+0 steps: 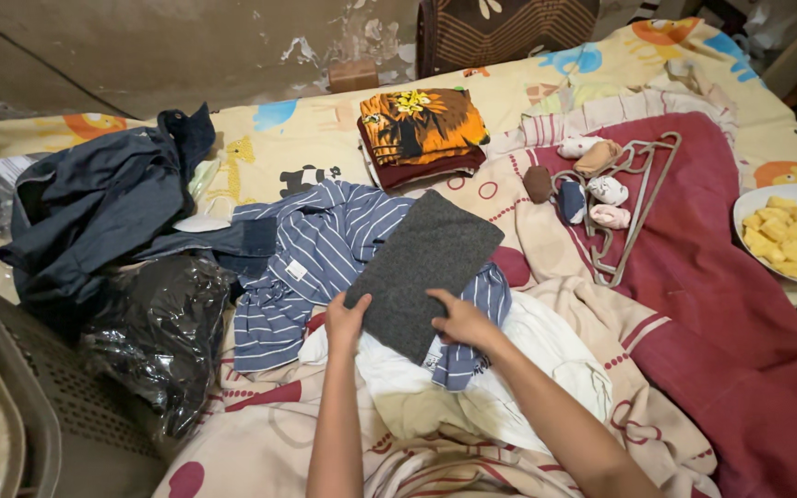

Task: The person folds multiple clothing items one at a time on a bed, including shirts, a pair of patterned shorts, and a grey sweater, before placing some items into a laundry basket.

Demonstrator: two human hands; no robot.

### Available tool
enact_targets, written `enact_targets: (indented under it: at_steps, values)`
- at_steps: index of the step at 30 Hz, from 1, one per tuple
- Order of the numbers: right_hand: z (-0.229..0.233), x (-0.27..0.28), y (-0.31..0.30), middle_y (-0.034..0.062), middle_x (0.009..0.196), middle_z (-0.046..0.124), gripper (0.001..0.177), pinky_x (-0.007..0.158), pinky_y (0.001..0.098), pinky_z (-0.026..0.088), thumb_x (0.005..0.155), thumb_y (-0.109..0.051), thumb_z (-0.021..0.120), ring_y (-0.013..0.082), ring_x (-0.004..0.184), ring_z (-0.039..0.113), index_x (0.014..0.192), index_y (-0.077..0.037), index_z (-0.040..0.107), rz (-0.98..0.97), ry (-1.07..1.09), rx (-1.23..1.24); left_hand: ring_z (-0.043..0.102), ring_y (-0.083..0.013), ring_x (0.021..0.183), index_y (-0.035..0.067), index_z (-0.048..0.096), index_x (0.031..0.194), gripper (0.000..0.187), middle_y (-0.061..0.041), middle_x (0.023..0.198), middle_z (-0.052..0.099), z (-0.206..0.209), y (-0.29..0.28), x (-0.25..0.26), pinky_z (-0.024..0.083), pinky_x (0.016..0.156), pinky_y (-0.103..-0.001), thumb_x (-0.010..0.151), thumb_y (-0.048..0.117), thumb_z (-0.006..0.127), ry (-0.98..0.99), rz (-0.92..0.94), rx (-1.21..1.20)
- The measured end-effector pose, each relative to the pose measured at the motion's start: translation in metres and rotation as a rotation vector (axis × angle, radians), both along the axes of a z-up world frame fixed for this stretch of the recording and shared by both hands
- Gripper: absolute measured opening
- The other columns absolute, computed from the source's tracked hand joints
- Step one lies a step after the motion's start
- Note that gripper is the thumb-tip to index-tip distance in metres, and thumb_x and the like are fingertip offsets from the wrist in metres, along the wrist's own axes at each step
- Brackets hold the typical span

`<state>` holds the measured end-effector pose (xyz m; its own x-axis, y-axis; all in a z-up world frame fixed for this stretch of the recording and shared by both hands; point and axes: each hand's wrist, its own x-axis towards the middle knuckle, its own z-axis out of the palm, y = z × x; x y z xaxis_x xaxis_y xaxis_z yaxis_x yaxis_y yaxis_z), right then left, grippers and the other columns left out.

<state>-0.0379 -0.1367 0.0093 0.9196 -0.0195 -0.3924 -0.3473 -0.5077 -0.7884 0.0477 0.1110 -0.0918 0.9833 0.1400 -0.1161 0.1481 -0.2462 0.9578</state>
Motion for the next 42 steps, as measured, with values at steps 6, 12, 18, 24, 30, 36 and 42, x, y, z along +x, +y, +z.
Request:
enact_targets:
  at_steps: [6, 12, 18, 24, 30, 36, 42]
  values:
    - [-0.039, 0.007, -0.009, 0.0122, 0.076, 0.072, 0.040, 0.059, 0.0284, 0.057, 0.095, -0.007, 0.062, 0.0131, 0.062, 0.069, 0.135, -0.005, 0.066, 0.033, -0.025, 0.227, 0.069, -0.0209, 0.095, -0.004, 0.068, 0.124, 0.036, -0.011, 0.112, 0.075, -0.022, 0.012, 0.013, 0.054, 0.085, -0.032, 0.089, 0.003, 0.072, 0.031, -0.148, -0.588]
    - [-0.057, 0.014, -0.014, 0.0087, 0.076, 0.076, 0.033, 0.061, 0.0248, 0.056, 0.097, -0.006, 0.060, 0.0114, 0.065, 0.071, 0.125, 0.004, 0.074, 0.062, 0.048, 0.379, 0.068, -0.0241, 0.109, 0.001, 0.059, 0.132, 0.038, -0.012, 0.126, 0.068, -0.027, 0.028, 0.005, 0.058, 0.090, -0.040, 0.094, 0.002, 0.059, 0.195, -0.127, -0.982]
    - [-0.068, 0.009, -0.010, 0.0061, 0.072, 0.069, 0.031, 0.055, 0.0261, 0.053, 0.092, -0.003, 0.064, 0.0116, 0.061, 0.066, 0.122, -0.001, 0.066, 0.152, -0.005, 0.355, 0.037, -0.0336, 0.091, 0.009, 0.039, 0.150, 0.071, -0.011, 0.135, 0.057, -0.051, -0.004, -0.012, 0.025, 0.079, -0.049, 0.088, 0.007, 0.074, 0.214, 0.342, -0.674]
    - [-0.075, 0.017, -0.028, 0.0126, 0.078, 0.074, 0.029, 0.053, 0.0278, 0.056, 0.100, -0.017, 0.060, 0.0162, 0.064, 0.073, 0.108, 0.011, 0.065, 0.153, 0.100, 0.335, 0.055, -0.0244, 0.128, -0.004, 0.035, 0.144, 0.073, -0.015, 0.140, 0.056, -0.057, -0.059, -0.064, 0.042, 0.113, -0.035, 0.088, 0.006, 0.081, -0.139, 0.406, -0.693]
    - [-0.072, 0.015, -0.022, 0.0217, 0.098, 0.080, 0.064, 0.065, 0.0302, 0.062, 0.103, -0.051, 0.053, 0.0256, 0.078, 0.078, 0.118, 0.009, 0.069, 0.248, 0.367, 0.473, 0.058, -0.0254, 0.125, 0.003, 0.046, 0.144, 0.075, -0.013, 0.139, 0.059, 0.016, -0.061, -0.071, 0.044, 0.107, -0.037, 0.074, -0.010, 0.071, -0.041, 0.085, -0.804]
    - [-0.051, 0.032, -0.010, 0.0212, 0.131, 0.068, 0.066, 0.106, 0.0465, 0.052, 0.094, -0.051, 0.059, 0.0322, 0.117, 0.069, 0.137, -0.002, 0.053, -0.315, 0.200, 1.336, 0.058, -0.0254, 0.124, 0.001, 0.044, 0.145, 0.074, -0.013, 0.138, 0.059, 0.076, -0.052, -0.082, 0.043, 0.109, -0.036, 0.077, -0.015, 0.067, -0.123, 0.098, -0.839]
    - [-0.066, 0.054, -0.008, 0.0151, 0.138, 0.064, 0.057, 0.112, 0.0521, 0.041, 0.092, -0.043, 0.061, 0.0338, 0.128, 0.059, 0.136, -0.007, 0.057, -0.547, 0.178, 1.440, 0.059, -0.0248, 0.123, 0.002, 0.044, 0.145, 0.075, -0.013, 0.137, 0.059, 0.089, -0.057, -0.107, 0.045, 0.107, -0.038, 0.075, -0.017, 0.064, -0.103, 0.013, -0.821]
